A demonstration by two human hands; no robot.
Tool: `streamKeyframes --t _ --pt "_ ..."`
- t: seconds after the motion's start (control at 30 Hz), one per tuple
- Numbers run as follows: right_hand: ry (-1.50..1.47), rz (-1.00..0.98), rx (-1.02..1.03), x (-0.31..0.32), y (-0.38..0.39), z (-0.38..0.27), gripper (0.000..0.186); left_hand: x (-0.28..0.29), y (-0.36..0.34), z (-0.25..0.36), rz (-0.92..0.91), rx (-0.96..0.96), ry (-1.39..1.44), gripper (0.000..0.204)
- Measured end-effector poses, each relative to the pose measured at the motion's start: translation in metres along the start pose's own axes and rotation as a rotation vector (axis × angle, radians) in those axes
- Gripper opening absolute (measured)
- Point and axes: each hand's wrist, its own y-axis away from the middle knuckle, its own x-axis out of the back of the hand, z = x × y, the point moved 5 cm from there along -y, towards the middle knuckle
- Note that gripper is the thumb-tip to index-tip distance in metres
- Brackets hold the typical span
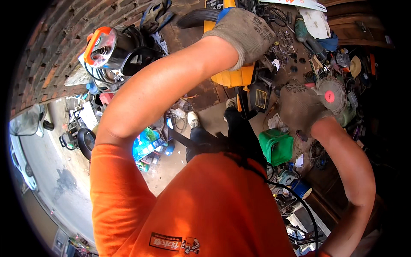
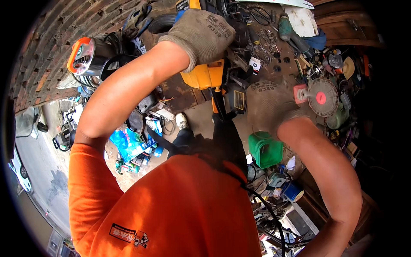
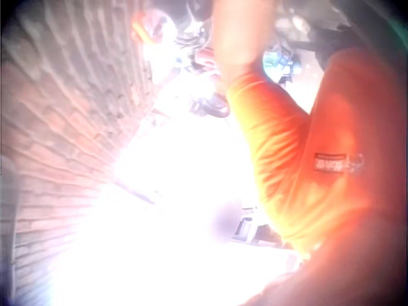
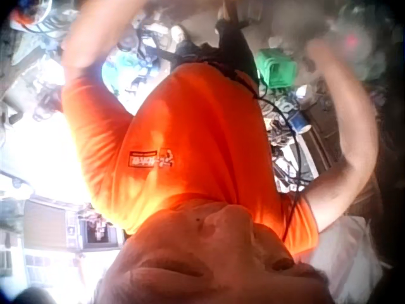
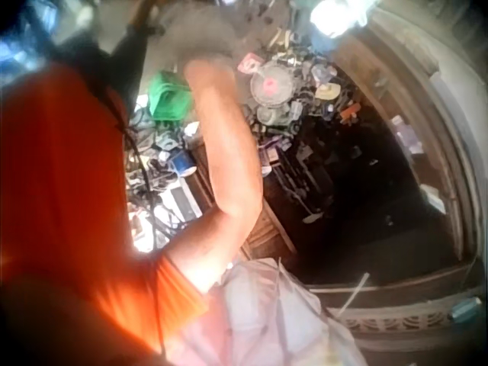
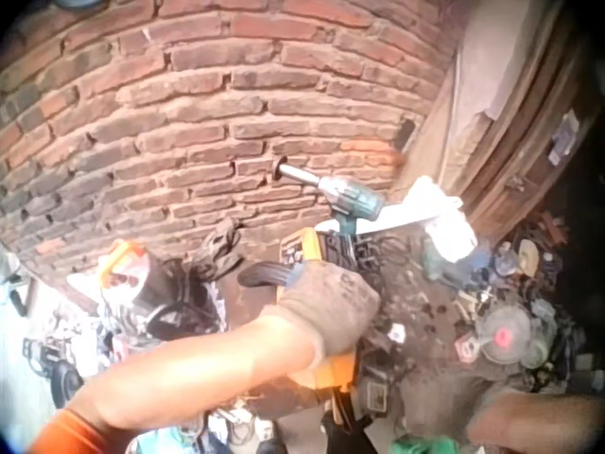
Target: The person works on a yellow chainsaw placed on a cluttered workbench. They repeatedly use a wrench to tighten bolts on the chainsaw's engine housing and handle, adjusting their grip and repositioning the tool throughout the process.
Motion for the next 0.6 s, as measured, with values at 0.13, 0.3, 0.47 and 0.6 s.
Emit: streamKeyframes --t 0.13,0.3,0.47,0.6 --pt "0.1 0.106 -0.057 -0.011 0.002 -0.006 0.018 -0.001 -0.002 0.002 0.012 -0.031 -0.003 0.018" --pt "0.068 -0.055 -0.073 -0.016 -0.012 -0.006 0.02 -0.004 -0.004 0.002 -0.016 -0.019 -0.011 0.017" --pt "0.094 -0.146 -0.181 -0.012 -0.002 -0.019 0.02 0.009 -0.004 0.013 -0.084 -0.086 0.066 0.018" --pt "0.133 -0.168 -0.042 -0.012 -0.021 -0.021 0.024 -0.002 -0.011 0.0 -0.038 -0.049 0.056 0.023"
